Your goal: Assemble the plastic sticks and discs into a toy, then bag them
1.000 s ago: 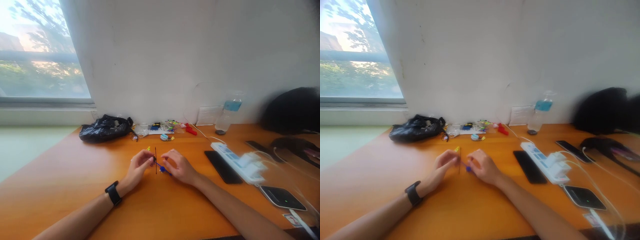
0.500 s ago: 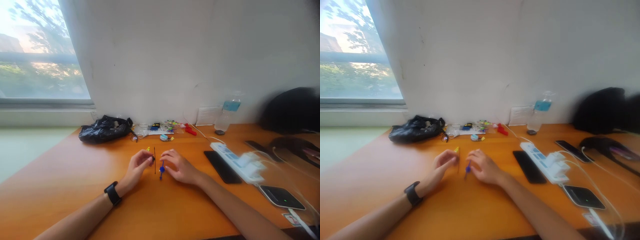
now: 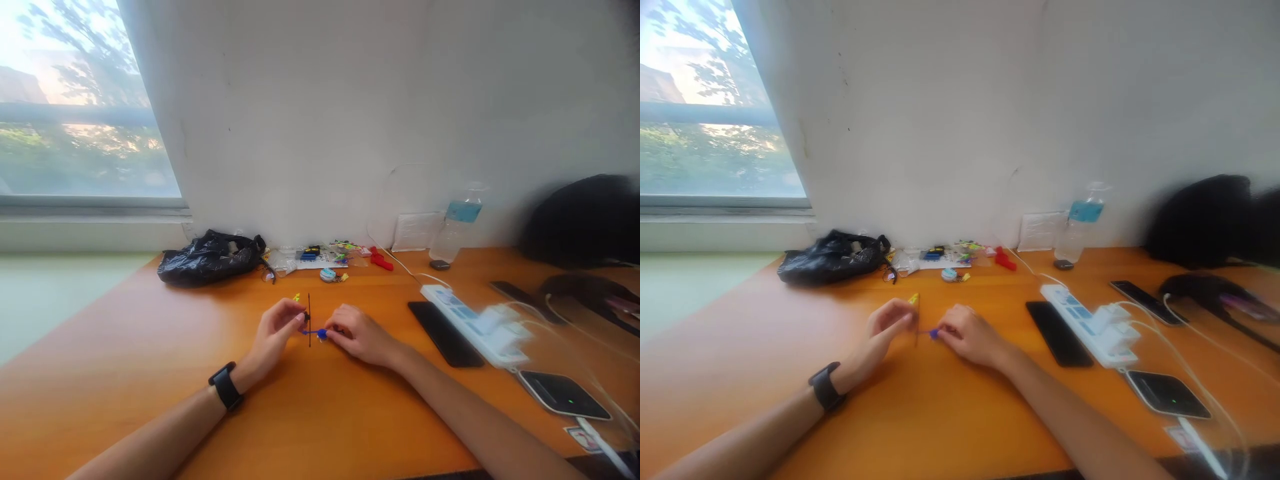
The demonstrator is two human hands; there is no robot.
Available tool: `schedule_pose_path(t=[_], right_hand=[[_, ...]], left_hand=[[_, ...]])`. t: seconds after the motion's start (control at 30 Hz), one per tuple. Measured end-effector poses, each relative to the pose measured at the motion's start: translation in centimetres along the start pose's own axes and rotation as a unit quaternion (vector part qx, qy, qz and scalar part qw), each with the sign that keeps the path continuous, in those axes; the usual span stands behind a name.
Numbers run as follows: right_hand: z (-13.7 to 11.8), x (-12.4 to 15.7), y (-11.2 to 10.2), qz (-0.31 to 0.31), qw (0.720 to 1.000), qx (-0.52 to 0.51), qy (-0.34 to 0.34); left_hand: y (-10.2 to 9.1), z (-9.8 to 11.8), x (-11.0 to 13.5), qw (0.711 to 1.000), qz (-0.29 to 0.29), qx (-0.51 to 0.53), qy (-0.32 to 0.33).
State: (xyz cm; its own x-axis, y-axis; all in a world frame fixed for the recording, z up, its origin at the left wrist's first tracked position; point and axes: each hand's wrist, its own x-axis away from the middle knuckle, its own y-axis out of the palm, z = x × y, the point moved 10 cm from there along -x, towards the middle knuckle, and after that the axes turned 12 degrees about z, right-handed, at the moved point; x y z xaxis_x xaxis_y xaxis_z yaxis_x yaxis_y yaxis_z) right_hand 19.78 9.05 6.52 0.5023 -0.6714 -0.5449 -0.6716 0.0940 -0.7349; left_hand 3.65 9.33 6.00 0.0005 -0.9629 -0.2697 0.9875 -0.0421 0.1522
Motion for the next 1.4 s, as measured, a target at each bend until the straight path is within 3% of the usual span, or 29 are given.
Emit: schedule_pose_path(t=[0.3,0.43,0.5,0.63,0.8,0.97,1.07,1.17,1.3,1.4], right_hand=[[-0.9,0.4,-2.8,0.131,0.991,-0.028,0.015],[-2.4,1.1,-4.0,0.204,0.977,-0.049,-0.045],[-2.8,1.0,-4.1,0.191,0.979,-0.056,-0.055],[-2.5,0.3,-2.9,0.085,0.993,-0.078,0.005],[-3.0,0.3,-4.6,0.157,0.984,-0.08,0.004],[-4.8,1.2,-4.7,0.177,0.979,-0.016,-0.102],[-4.5,1.4,-5.0,0.208,0.972,-0.023,-0.11],[-4.0,1.2,-5.1,0.217,0.971,-0.059,-0.085],[-2.8,0.5,-2.7,0.089,0.989,-0.12,0.017],[-1.9,0.6,-2.6,0.093,0.976,-0.189,0.063]], left_hand=[[0.5,0.1,0.4,0.999,-0.027,-0.01,-0.012],[0.7,-0.2,0.8,0.999,-0.038,0.002,-0.025],[0.8,-0.2,0.8,0.999,-0.043,0.011,-0.024],[0.5,0.2,0.5,0.999,-0.037,0.015,-0.006],[0.5,0.5,0.2,0.999,-0.031,0.013,-0.003],[0.7,0.2,0.4,0.999,-0.04,0.006,-0.017],[0.9,0.1,0.6,0.998,-0.048,0.002,-0.027],[0.9,0.2,0.6,0.998,-0.052,0.004,-0.026],[0.6,0.6,0.4,0.999,-0.04,0.018,-0.013],[0.2,0.7,0.1,0.999,-0.023,0.019,-0.011]])
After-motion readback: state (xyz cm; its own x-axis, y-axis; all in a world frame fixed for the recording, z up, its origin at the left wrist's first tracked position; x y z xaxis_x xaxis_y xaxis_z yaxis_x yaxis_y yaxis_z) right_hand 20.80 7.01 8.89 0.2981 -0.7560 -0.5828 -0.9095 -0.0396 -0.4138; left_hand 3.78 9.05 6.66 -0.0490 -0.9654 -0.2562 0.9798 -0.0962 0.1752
